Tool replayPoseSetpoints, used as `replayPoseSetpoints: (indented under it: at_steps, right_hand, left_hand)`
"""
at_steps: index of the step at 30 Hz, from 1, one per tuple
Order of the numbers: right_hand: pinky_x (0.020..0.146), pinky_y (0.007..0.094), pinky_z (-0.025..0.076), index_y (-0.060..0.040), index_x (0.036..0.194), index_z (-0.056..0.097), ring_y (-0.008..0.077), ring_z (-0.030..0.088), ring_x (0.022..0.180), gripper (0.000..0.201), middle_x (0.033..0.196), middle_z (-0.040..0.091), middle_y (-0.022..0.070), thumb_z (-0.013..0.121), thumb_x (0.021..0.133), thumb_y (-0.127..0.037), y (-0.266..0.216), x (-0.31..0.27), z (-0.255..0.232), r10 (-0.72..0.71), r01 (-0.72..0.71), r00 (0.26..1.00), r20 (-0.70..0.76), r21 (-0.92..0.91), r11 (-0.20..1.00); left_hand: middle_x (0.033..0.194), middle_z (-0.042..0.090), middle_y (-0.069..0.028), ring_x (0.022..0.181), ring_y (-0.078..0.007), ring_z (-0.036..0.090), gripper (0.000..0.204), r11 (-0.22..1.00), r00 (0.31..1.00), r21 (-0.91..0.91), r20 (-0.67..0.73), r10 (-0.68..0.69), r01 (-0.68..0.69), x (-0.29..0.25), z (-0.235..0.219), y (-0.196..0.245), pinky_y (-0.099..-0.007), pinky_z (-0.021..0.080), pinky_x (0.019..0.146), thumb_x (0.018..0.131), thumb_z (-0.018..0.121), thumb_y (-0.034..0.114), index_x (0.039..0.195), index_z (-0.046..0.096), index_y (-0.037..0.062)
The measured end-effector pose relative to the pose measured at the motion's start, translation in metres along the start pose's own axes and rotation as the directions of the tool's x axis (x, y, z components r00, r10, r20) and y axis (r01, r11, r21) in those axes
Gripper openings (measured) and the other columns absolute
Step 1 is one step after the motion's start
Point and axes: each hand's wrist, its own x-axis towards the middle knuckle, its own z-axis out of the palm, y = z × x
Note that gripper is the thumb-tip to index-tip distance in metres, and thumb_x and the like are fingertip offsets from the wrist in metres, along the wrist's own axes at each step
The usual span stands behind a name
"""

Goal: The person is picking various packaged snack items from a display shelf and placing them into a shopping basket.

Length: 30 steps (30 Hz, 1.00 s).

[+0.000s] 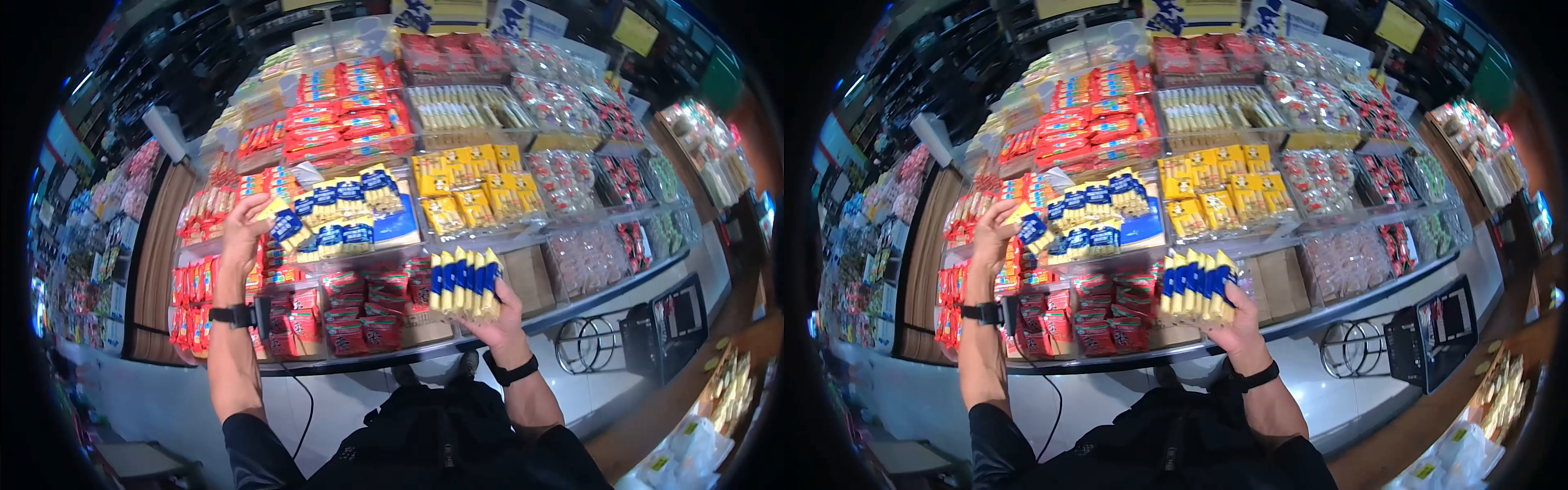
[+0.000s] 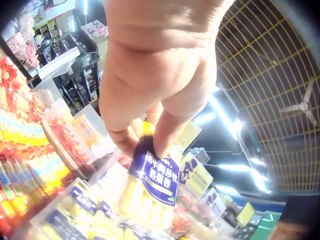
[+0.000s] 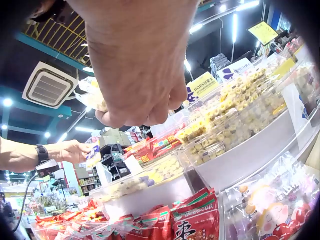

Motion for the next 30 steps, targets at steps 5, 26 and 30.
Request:
replayPoseSetpoints:
  at_steps: [5, 26, 30]
  right_hand:
    - [0.099, 0.0505, 0.045, -0.0001, 0.134, 0.044, 0.0339, 0.059, 0.113, 0.06, 0.128, 0.056, 0.017, 0.064, 0.085, -0.026, -0.006, -0.007, 0.001, -0.055, 0.055, 0.998, 0.025, 0.019, 0.998]
    - [0.103, 0.0454, 0.044, 0.0021, 0.133, 0.043, 0.0302, 0.058, 0.115, 0.056, 0.126, 0.057, 0.0165, 0.065, 0.085, -0.017, -0.163, -0.301, -0.132, -0.244, 0.278, 0.954, -0.172, 0.21, 0.937]
    - [0.098, 0.0395, 0.049, -0.0005, 0.133, 0.044, 0.025, 0.061, 0.109, 0.057, 0.121, 0.06, 0.0127, 0.069, 0.084, -0.014, -0.177, -0.321, -0.127, -0.308, 0.323, 0.909, -0.28, 0.008, 0.946]
  left_hand:
    - [0.103, 0.067, -0.0103, 0.093, -0.0179, 0.066, 0.042, 0.967, 0.959, -0.154, 0.23, -0.166, 0.205, -0.043, 0.089, 0.024, -0.0298, 0.055, 0.084, 0.072, 0.066, -0.015, 0.11, 0.059, 0.0009]
    - [0.1, 0.061, -0.0115, 0.088, -0.0191, 0.062, 0.033, 0.787, 0.685, -0.125, 0.586, -0.433, 0.605, -0.248, 0.486, -0.12, -0.0293, 0.051, 0.079, 0.078, 0.056, -0.013, 0.108, 0.054, -0.0009]
    - [0.097, 0.06, -0.0106, 0.086, -0.0174, 0.061, 0.032, 0.756, 0.551, 0.044, 0.658, -0.514, 0.653, -0.267, 0.534, -0.131, -0.0282, 0.052, 0.077, 0.078, 0.056, -0.013, 0.107, 0.053, -0.0002]
